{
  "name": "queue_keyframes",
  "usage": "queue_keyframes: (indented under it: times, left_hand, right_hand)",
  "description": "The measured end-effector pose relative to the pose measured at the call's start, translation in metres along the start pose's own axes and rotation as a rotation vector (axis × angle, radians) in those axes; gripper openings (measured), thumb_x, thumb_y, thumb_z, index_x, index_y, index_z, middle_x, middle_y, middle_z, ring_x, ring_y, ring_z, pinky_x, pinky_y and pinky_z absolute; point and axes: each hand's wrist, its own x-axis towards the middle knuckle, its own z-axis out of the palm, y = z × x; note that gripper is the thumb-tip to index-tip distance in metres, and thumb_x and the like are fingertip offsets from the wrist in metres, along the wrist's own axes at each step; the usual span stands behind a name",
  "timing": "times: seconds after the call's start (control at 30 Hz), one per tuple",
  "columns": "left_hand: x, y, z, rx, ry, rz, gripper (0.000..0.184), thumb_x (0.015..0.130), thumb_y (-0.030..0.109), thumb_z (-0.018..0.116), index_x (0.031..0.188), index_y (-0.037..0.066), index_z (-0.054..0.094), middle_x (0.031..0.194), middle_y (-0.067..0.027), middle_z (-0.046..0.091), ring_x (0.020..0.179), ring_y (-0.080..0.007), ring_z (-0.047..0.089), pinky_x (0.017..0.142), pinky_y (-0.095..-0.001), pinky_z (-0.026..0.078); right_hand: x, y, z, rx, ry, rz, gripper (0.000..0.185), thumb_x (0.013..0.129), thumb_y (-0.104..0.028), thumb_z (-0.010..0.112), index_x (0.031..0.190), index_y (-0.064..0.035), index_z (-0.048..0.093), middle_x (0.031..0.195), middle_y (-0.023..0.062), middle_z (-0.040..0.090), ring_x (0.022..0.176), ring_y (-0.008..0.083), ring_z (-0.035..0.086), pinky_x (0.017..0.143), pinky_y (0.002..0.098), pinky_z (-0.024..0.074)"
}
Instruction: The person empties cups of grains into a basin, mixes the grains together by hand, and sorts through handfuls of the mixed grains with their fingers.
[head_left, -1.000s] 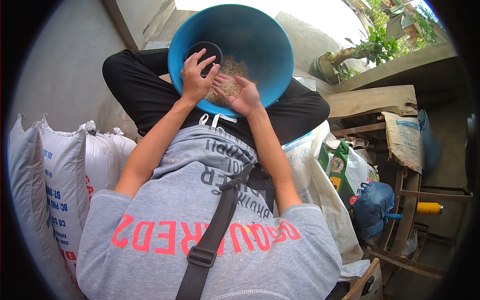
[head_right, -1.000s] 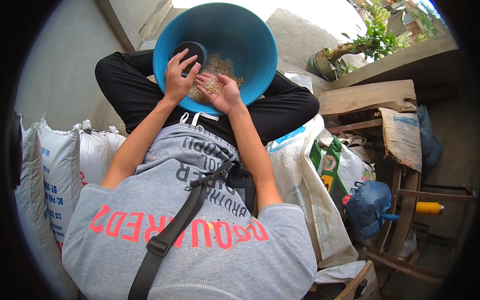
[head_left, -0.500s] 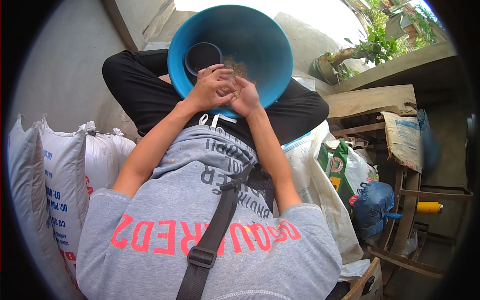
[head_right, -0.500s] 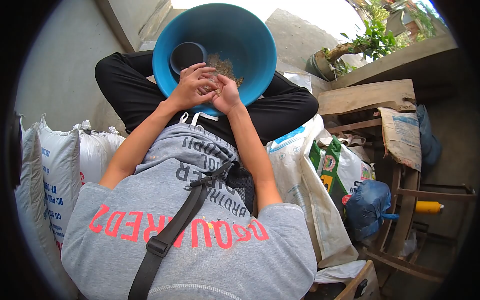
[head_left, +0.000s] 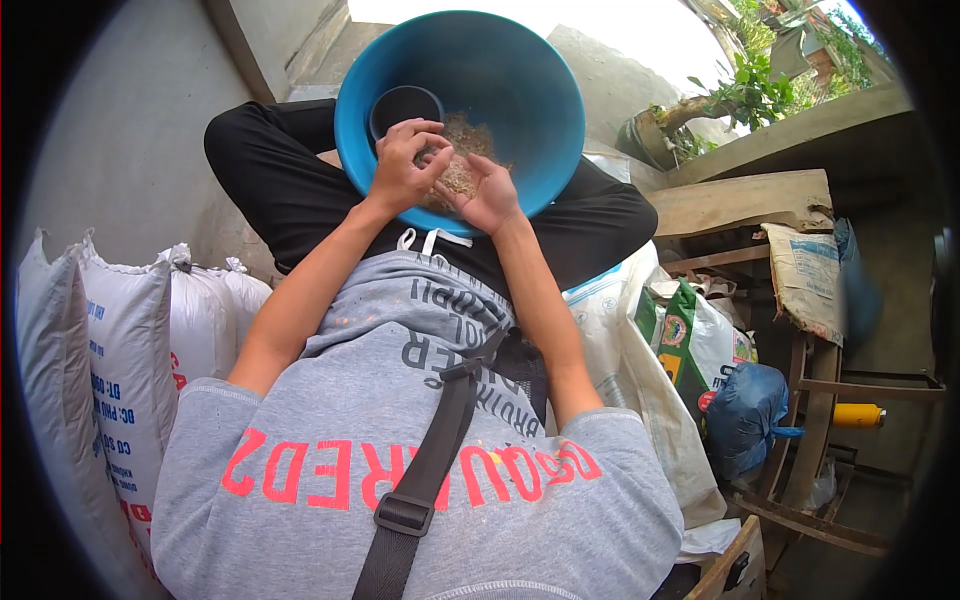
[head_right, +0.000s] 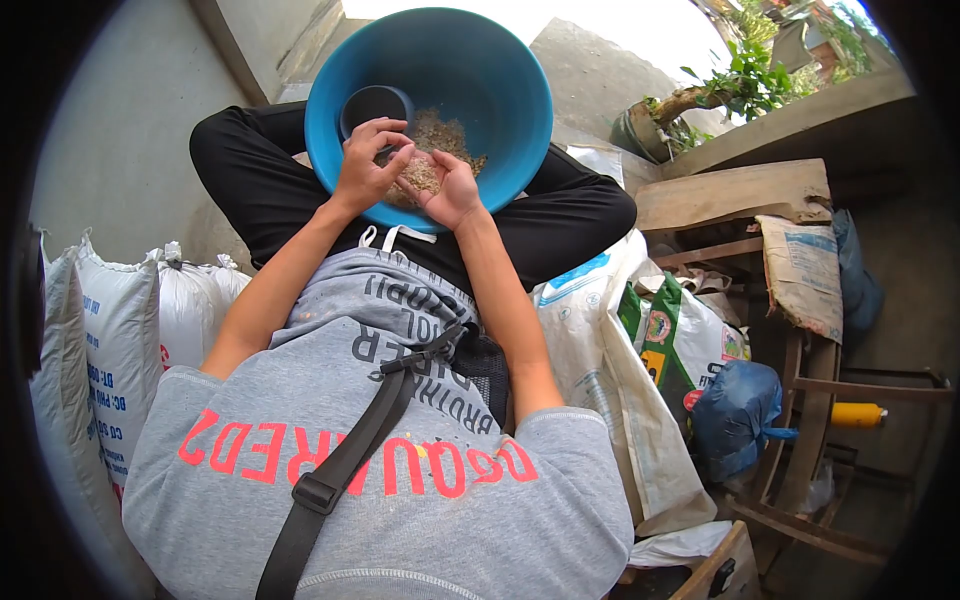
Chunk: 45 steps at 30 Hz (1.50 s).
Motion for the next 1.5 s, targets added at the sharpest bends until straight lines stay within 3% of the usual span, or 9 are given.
queue_keyframes:
  times: [0.13, 0.17, 0.27, 0.4, 1.03, 1.5]
  left_hand:
    - [0.001, -0.007, 0.007, 0.150, 0.176, -0.089, 0.020, 0.090, 0.026, 0.071, 0.103, 0.014, 0.078, 0.144, -0.0094, 0.059, 0.140, -0.0324, 0.044, 0.112, -0.0477, 0.033]
    - [-0.002, -0.007, 0.007, 0.159, 0.089, -0.036, 0.020, 0.087, 0.025, 0.071, 0.105, 0.017, 0.079, 0.149, -0.0089, 0.054, 0.142, -0.0329, 0.042, 0.114, -0.0483, 0.031]
    - [-0.003, 0.015, -0.004, 0.182, -0.154, 0.172, 0.021, 0.083, 0.024, 0.074, 0.102, 0.021, 0.080, 0.148, -0.0063, 0.056, 0.143, -0.0316, 0.042, 0.115, -0.0476, 0.028]
    - [-0.007, 0.013, -0.002, 0.173, -0.212, 0.233, 0.015, 0.078, 0.025, 0.076, 0.093, 0.024, 0.082, 0.144, -0.0028, 0.059, 0.143, -0.0301, 0.043, 0.114, -0.0466, 0.027]
    - [-0.005, 0.014, -0.003, 0.158, -0.264, 0.279, 0.014, 0.077, 0.026, 0.079, 0.091, 0.027, 0.082, 0.141, -0.0019, 0.061, 0.142, -0.0275, 0.045, 0.114, -0.0447, 0.028]
    - [-0.006, 0.016, -0.003, 0.107, -0.299, 0.289, 0.013, 0.080, 0.026, 0.078, 0.093, 0.026, 0.082, 0.140, -0.0025, 0.062, 0.142, -0.0271, 0.044, 0.113, -0.0441, 0.029]
  right_hand:
    - [0.003, 0.000, -0.001, 0.079, -0.001, -0.005, 0.055, 0.109, -0.025, 0.022, 0.141, 0.0128, 0.044, 0.139, 0.0274, 0.056, 0.132, 0.0380, 0.055, 0.114, 0.0477, 0.0462]
    - [0.004, 0.000, -0.004, 0.086, 0.010, -0.035, 0.055, 0.109, -0.025, 0.022, 0.142, 0.0125, 0.044, 0.140, 0.0273, 0.055, 0.132, 0.0376, 0.055, 0.114, 0.0476, 0.0461]
    - [0.007, 0.000, -0.018, 0.113, 0.025, -0.099, 0.055, 0.108, -0.026, 0.022, 0.144, 0.0114, 0.042, 0.142, 0.0265, 0.054, 0.131, 0.0363, 0.055, 0.114, 0.0474, 0.0456]
    - [0.007, 0.001, -0.017, 0.118, 0.014, -0.093, 0.056, 0.108, -0.027, 0.022, 0.145, 0.0096, 0.042, 0.143, 0.0251, 0.055, 0.126, 0.0344, 0.058, 0.114, 0.0467, 0.0450]
    - [0.008, 0.001, -0.020, 0.101, -0.070, -0.025, 0.056, 0.109, -0.028, 0.019, 0.142, 0.0093, 0.047, 0.139, 0.0242, 0.058, 0.121, 0.0332, 0.061, 0.111, 0.0467, 0.0475]
    - [0.005, 0.002, -0.014, 0.025, 0.035, -0.033, 0.050, 0.108, -0.027, 0.024, 0.135, 0.0045, 0.052, 0.132, 0.0200, 0.062, 0.118, 0.0318, 0.063, 0.104, 0.0503, 0.0521]
